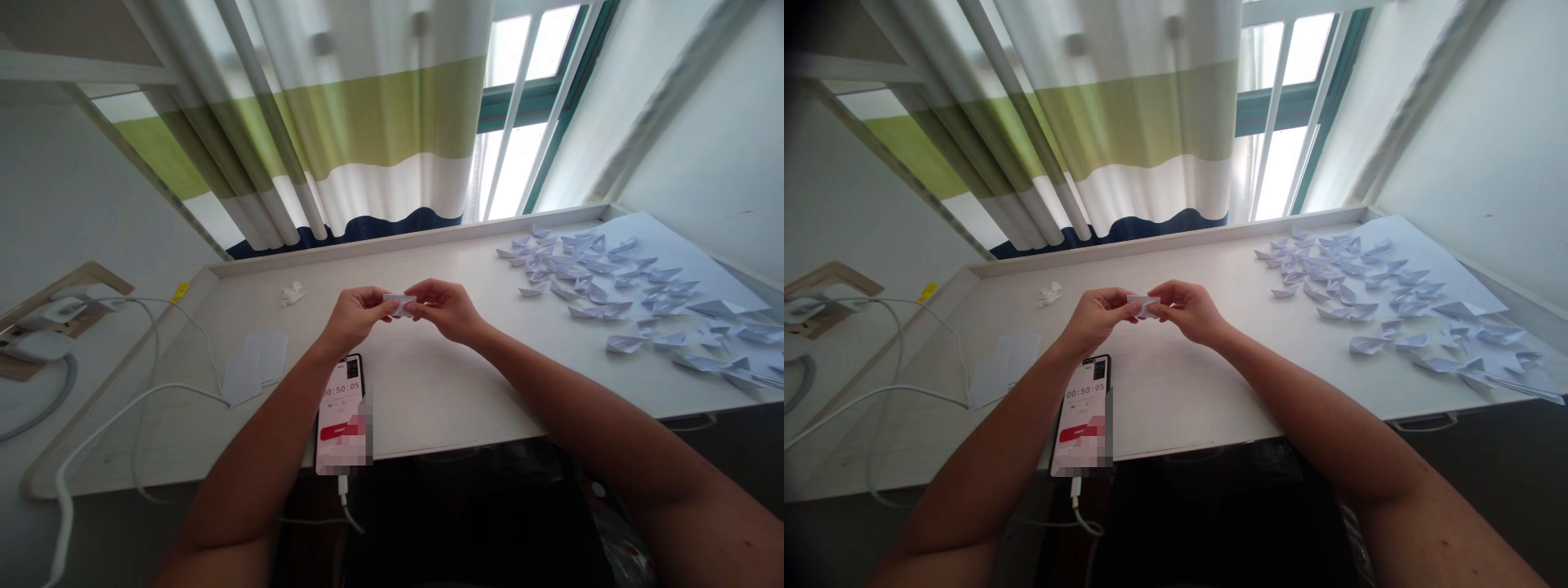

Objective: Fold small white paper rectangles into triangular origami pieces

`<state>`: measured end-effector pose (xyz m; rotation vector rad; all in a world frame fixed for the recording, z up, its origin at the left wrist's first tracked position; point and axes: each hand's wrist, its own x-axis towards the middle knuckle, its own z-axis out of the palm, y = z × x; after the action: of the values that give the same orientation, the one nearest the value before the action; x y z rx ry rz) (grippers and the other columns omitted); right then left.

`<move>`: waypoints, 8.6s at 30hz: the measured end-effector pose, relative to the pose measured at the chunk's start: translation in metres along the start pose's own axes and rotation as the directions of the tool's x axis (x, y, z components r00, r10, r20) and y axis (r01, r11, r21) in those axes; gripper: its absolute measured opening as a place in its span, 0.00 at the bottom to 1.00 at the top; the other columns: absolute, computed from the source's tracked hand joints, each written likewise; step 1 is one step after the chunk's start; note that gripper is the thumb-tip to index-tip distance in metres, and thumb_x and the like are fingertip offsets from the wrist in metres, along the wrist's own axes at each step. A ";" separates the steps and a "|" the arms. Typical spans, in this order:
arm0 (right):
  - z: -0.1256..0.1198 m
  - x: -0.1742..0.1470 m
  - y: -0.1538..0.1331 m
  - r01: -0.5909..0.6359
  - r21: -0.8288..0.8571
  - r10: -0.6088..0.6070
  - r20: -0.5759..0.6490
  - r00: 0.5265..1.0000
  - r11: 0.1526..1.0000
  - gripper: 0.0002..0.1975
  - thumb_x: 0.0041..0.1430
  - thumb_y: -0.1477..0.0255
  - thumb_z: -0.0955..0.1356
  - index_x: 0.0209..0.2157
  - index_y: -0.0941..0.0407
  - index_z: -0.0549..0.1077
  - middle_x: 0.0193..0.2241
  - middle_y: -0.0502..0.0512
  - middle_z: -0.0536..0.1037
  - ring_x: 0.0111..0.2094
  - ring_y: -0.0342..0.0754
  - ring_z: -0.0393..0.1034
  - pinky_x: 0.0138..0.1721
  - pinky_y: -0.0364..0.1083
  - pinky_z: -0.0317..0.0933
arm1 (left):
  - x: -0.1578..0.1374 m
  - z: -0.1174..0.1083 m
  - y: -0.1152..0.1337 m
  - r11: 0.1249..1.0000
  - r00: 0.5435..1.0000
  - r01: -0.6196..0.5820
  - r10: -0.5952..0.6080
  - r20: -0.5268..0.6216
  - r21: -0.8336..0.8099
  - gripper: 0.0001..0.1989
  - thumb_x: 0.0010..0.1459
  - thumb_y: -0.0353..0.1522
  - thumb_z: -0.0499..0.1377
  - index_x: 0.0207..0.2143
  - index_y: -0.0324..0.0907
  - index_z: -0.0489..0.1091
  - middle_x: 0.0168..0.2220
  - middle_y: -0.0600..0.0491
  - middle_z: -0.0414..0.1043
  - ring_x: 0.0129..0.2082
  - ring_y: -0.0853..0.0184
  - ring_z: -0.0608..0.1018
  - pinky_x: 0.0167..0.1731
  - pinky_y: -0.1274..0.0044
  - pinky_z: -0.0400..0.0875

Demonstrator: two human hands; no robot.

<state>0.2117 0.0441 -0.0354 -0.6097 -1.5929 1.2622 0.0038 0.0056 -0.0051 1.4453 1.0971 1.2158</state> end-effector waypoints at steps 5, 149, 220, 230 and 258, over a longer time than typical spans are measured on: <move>0.000 0.000 -0.003 -0.018 0.040 0.017 0.022 1.000 0.999 0.24 0.51 0.53 0.83 0.41 0.56 0.83 0.35 0.55 0.87 0.34 0.49 0.81 0.36 0.51 0.79 | 0.001 -0.002 0.000 1.000 1.000 -0.009 0.009 0.001 -0.006 0.20 0.46 0.44 0.80 0.33 0.39 0.84 0.30 0.49 0.83 0.29 0.66 0.80 0.35 0.72 0.77; 0.002 -0.001 -0.008 -0.083 0.052 0.088 -0.120 0.989 0.995 0.30 0.43 0.54 0.85 0.39 0.53 0.74 0.24 0.46 0.80 0.28 0.47 0.75 0.32 0.46 0.69 | -0.009 0.013 0.004 0.992 0.992 0.025 -0.040 0.122 0.122 0.23 0.59 0.52 0.72 0.39 0.40 0.85 0.36 0.42 0.87 0.38 0.55 0.87 0.34 0.70 0.75; -0.003 -0.005 0.000 0.098 -0.561 -0.199 -0.122 0.972 0.822 0.09 0.65 0.65 0.74 0.42 0.55 0.81 0.23 0.46 0.72 0.24 0.44 0.66 0.30 0.46 0.62 | -0.001 0.004 -0.010 0.987 0.999 -0.035 0.040 -0.029 0.159 0.20 0.59 0.39 0.71 0.51 0.38 0.82 0.30 0.50 0.85 0.32 0.63 0.83 0.40 0.70 0.78; 0.005 -0.012 -0.011 0.305 -0.425 -0.252 0.177 0.951 0.852 0.16 0.65 0.57 0.75 0.47 0.54 0.81 0.44 0.59 0.83 0.43 0.53 0.78 0.43 0.52 0.74 | -0.002 0.006 -0.001 0.975 0.984 -0.175 0.170 0.046 0.134 0.14 0.66 0.40 0.64 0.43 0.40 0.83 0.34 0.49 0.84 0.35 0.64 0.83 0.39 0.72 0.78; -0.004 -0.007 -0.006 0.277 -0.353 -0.196 0.248 0.949 0.894 0.13 0.64 0.65 0.77 0.49 0.51 0.85 0.43 0.57 0.85 0.41 0.52 0.80 0.46 0.54 0.79 | 0.001 0.000 -0.005 0.999 0.998 0.005 -0.007 -0.061 -0.032 0.17 0.51 0.39 0.77 0.34 0.40 0.75 0.31 0.51 0.83 0.30 0.67 0.82 0.31 0.77 0.74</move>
<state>0.2189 0.0385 -0.0327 -0.5118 -2.0478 0.8544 0.0041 0.0078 -0.0102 1.3879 1.1174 1.2751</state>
